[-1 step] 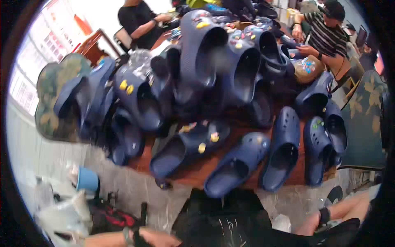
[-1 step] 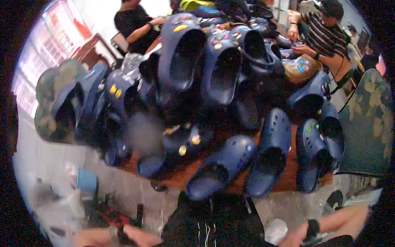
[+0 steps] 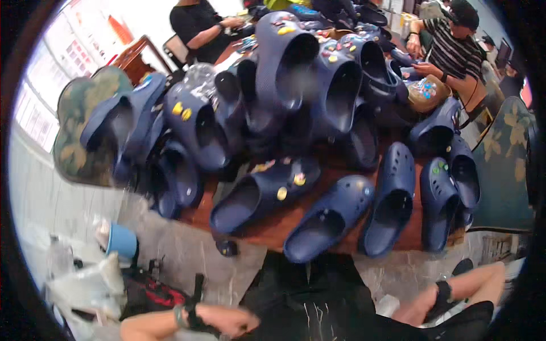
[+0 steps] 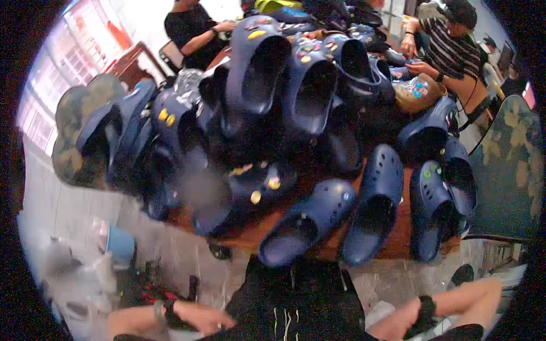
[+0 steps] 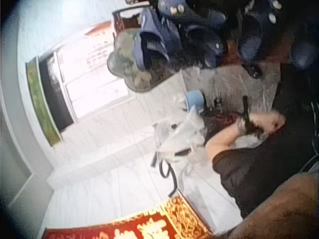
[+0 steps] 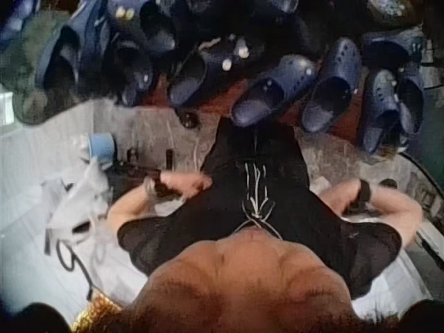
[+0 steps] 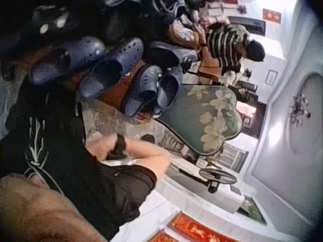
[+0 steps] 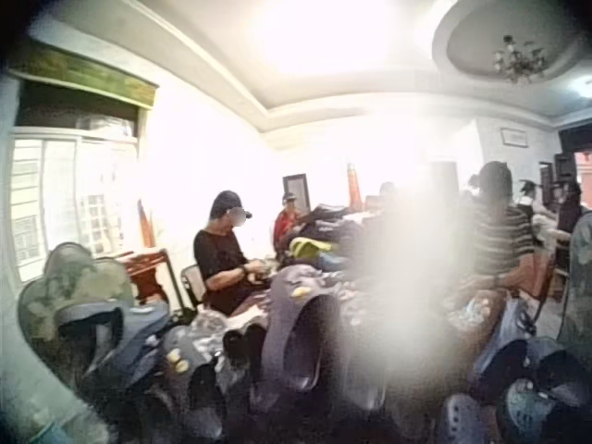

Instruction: Attaching decorative charms to the holes of rubber clogs.

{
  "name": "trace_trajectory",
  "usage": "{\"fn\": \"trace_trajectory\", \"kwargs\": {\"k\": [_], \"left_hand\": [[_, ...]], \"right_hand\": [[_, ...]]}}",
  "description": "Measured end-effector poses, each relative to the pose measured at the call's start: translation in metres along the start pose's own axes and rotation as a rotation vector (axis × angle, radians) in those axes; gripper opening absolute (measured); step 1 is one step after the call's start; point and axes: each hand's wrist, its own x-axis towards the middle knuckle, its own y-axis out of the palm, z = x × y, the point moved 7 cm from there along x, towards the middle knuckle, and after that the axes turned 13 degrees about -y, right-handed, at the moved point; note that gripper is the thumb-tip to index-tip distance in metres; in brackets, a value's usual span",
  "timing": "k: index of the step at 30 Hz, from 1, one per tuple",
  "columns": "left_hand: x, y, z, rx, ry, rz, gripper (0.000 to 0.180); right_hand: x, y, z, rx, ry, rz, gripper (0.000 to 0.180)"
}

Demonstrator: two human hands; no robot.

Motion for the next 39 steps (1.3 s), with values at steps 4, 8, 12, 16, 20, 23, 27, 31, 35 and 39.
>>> {"fn": "trace_trajectory", "kwargs": {"k": [4,8,12,16,20,23,27,31,35,39], "left_hand": [[-0.001,-0.033,-0.050,0.278,0.092,-0.682,0.022],[-0.019,-0.054,-0.078,0.465,0.132,-0.955,0.016],[-0.047,-0.081,-0.057,0.409,0.119,-1.341,0.013],[-0.064,-0.130,-0.048,0.682,0.152,-1.832,0.028],[-0.049,-0.191,-0.035,0.700,0.157,-2.003,0.038],[-0.016,-0.235,-0.007,0.273,0.114,-1.773,0.035],[-0.015,-0.249,0.034,0.067,0.055,-1.665,0.031],[-0.028,-0.246,-0.008,-0.024,0.098,-1.625,0.029],[-0.029,-0.242,-0.009,-0.027,-0.024,-1.650,0.035],[-0.041,-0.188,-0.035,0.356,0.036,-2.048,0.034]], "right_hand": [[0.063,-0.076,0.010,-0.720,0.406,0.172,0.017],[0.087,-0.108,0.053,-1.335,0.550,0.212,0.015],[0.096,-0.139,0.082,-1.694,0.690,0.001,0.014],[0.090,-0.171,0.066,-1.852,0.645,-0.222,0.024],[0.122,-0.192,0.059,-2.067,0.469,-0.204,0.038],[0.117,-0.227,0.023,-2.037,0.507,-0.282,0.026],[0.127,-0.253,0.006,-2.054,0.512,-0.455,0.011],[0.135,-0.261,-0.003,-1.918,0.611,-0.558,0.020],[0.118,-0.226,0.033,-1.952,0.210,-0.970,0.024],[0.021,-0.179,0.068,-1.953,0.221,-1.500,0.024]]}}
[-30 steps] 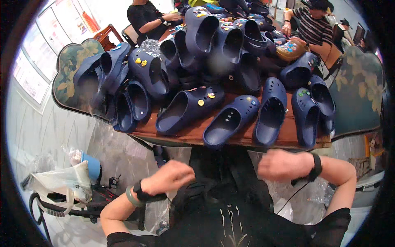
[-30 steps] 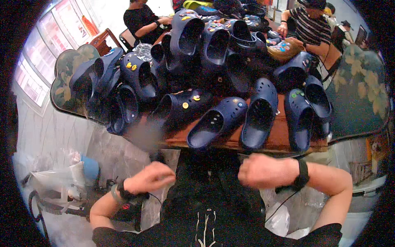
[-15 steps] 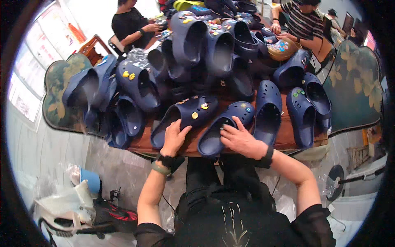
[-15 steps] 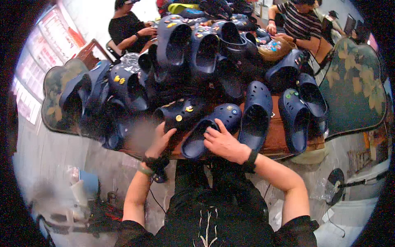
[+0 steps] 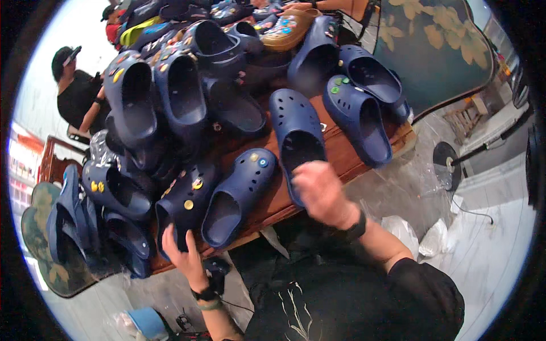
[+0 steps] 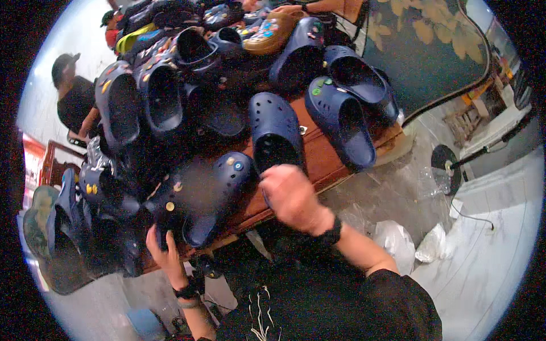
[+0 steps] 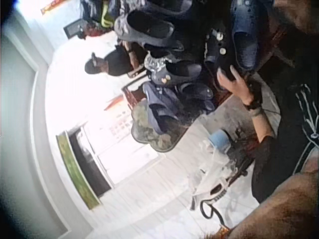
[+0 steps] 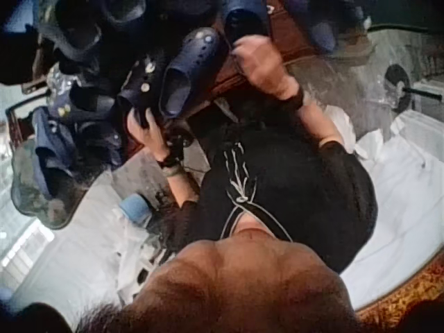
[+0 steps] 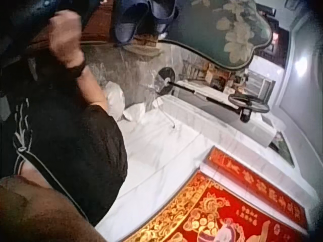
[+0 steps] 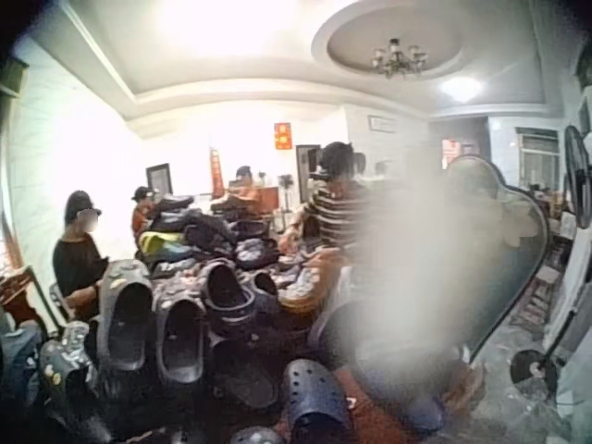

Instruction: Attaching decorative charms to the holes of rubber clogs.

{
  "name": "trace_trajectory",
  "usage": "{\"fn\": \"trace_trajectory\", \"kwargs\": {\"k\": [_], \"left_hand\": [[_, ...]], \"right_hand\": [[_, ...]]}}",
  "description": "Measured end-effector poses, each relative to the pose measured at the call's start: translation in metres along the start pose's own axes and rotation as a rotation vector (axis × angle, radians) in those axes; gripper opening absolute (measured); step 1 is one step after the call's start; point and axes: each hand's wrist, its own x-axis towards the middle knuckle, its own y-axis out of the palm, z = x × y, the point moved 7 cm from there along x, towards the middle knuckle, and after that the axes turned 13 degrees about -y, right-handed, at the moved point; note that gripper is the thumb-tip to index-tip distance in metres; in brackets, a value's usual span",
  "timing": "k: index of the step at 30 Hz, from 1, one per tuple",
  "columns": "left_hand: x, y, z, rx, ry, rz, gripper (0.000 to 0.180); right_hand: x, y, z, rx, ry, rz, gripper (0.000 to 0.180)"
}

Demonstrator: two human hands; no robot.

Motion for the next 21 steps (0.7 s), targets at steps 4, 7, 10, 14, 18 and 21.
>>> {"fn": "trace_trajectory", "kwargs": {"k": [4,7,10,14,18,21], "left_hand": [[-0.026,0.015,-0.051,-0.217,0.085,0.268,0.020],[-0.035,0.068,-0.110,0.017,0.287,0.411,0.039],[-0.039,0.102,-0.101,0.112,0.243,0.495,0.035],[-0.041,0.093,-0.089,0.003,0.162,0.486,0.020],[-0.049,0.065,-0.081,0.009,0.143,0.460,0.020],[-0.050,0.058,-0.074,0.051,0.073,0.551,0.020]], "right_hand": [[-0.033,-0.025,-0.105,-0.240,0.288,0.061,0.029],[-0.045,-0.010,-0.154,-0.385,0.304,0.151,0.033],[-0.058,0.014,-0.194,-0.199,0.330,0.204,0.027],[-0.060,0.025,-0.191,-0.272,0.358,0.277,0.021],[-0.064,0.011,-0.195,-0.239,0.431,0.247,0.022],[-0.048,-0.018,-0.177,-0.250,0.360,0.086,0.021]]}}
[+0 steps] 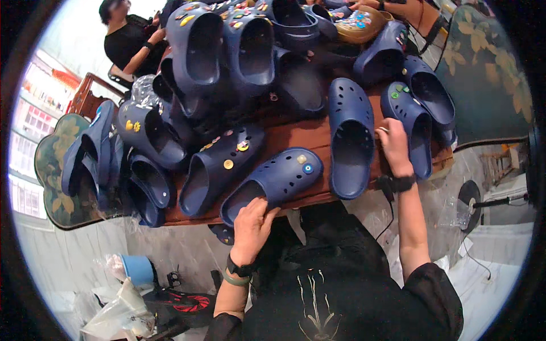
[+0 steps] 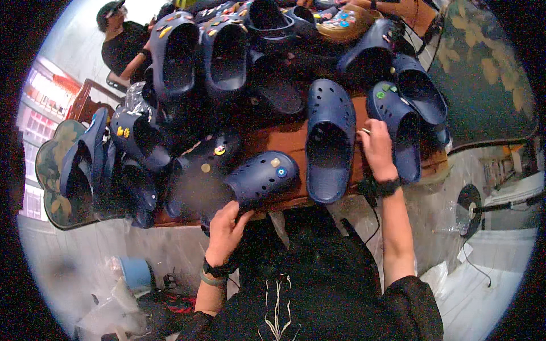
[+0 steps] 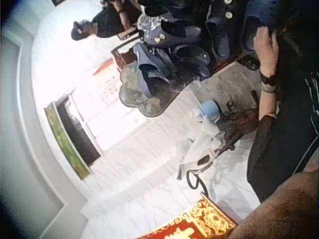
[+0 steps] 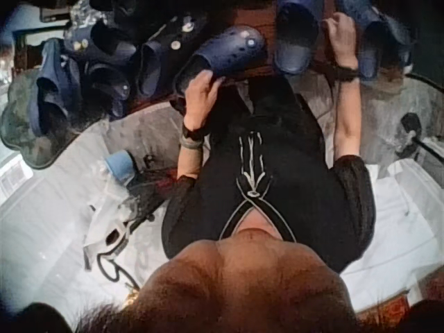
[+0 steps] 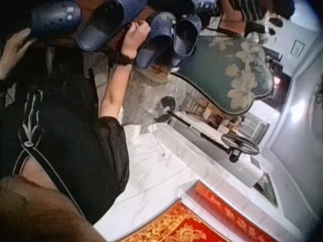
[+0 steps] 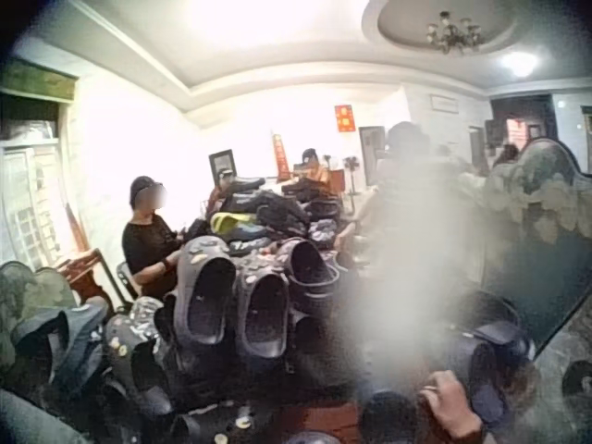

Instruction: Attaching decorative charms to the holes of rubber clogs.

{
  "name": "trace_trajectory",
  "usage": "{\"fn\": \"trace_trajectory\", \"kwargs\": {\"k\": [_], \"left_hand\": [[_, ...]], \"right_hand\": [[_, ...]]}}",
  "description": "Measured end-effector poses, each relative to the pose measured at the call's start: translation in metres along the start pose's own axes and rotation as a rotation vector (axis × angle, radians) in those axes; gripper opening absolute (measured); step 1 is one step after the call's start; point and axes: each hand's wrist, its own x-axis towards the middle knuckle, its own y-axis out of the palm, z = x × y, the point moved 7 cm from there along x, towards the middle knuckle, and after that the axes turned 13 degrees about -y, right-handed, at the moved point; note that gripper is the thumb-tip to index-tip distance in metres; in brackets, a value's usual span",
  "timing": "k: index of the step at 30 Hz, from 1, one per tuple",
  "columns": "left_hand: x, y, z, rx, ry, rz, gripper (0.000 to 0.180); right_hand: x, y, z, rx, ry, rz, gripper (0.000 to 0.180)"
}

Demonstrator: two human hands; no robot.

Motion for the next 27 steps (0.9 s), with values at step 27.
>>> {"fn": "trace_trajectory", "kwargs": {"k": [27], "left_hand": [[-0.001,0.031,-0.009,-0.101,0.147,-0.337,0.036]], "right_hand": [[0.037,0.062,0.253,0.524,-0.507,0.199,0.016]]}}
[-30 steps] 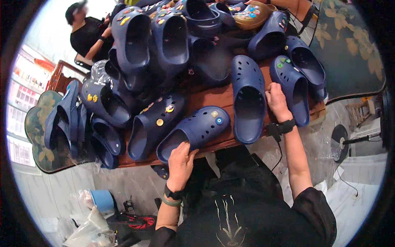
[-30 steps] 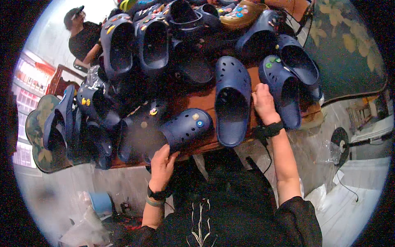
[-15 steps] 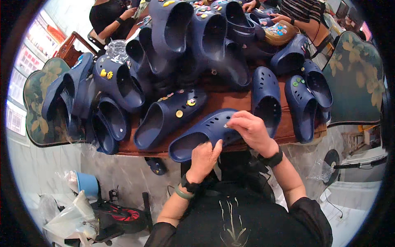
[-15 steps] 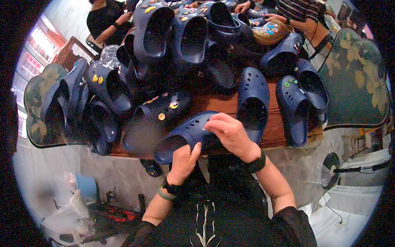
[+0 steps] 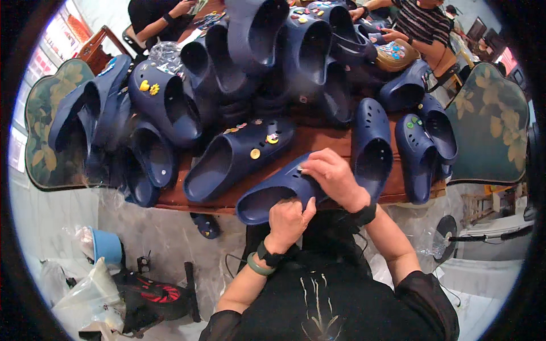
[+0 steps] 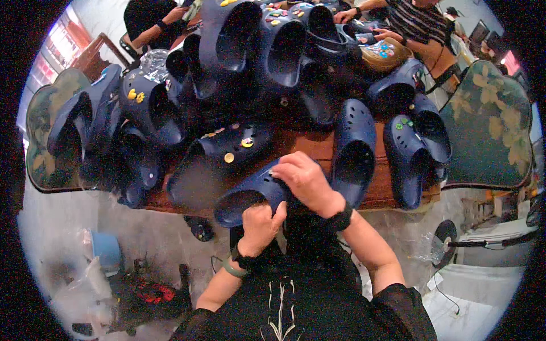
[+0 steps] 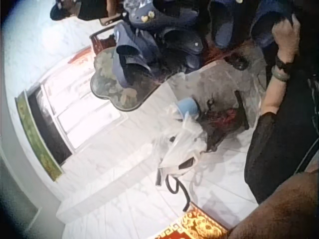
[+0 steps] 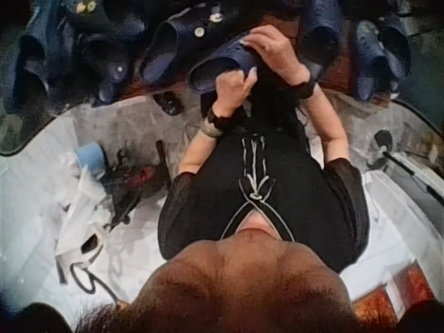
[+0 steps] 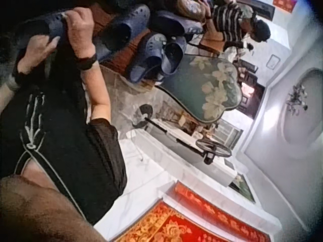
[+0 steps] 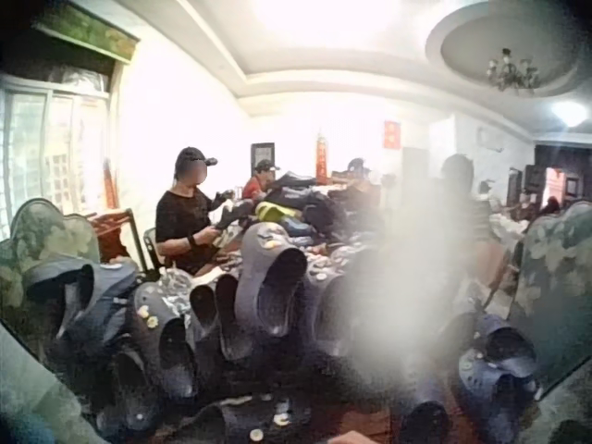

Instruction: Attaching decorative charms to the holes of rubber clogs.

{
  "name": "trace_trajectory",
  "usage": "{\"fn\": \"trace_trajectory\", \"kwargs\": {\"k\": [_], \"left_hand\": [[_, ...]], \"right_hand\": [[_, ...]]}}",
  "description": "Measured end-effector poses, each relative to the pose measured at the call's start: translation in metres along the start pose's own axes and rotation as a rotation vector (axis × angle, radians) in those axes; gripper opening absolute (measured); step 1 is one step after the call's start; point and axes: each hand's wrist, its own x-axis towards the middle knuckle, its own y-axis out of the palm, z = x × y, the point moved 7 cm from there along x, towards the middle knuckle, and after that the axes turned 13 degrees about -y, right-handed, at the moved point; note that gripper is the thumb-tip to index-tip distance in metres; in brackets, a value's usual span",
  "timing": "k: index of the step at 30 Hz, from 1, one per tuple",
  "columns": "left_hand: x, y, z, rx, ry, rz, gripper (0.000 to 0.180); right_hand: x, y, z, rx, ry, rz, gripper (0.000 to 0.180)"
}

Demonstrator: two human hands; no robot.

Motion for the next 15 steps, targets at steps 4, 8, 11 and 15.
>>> {"fn": "trace_trajectory", "kwargs": {"k": [4,8,11,15], "left_hand": [[0.003,0.002,0.007,-0.043,-0.039,0.002,0.034],[-0.001,0.003,0.003,0.116,0.103,0.038,0.033],[0.005,0.006,0.010,0.008,0.005,0.025,0.033],[0.014,0.000,0.002,0.195,0.119,0.027,0.028]], "right_hand": [[0.003,0.011,0.008,-0.037,-0.063,-0.024,0.018],[0.008,0.012,0.016,-0.188,-0.142,0.172,0.015],[0.006,0.012,0.015,-0.251,-0.128,0.252,0.013],[-0.001,0.032,0.001,-0.285,-0.118,0.310,0.011]]}}
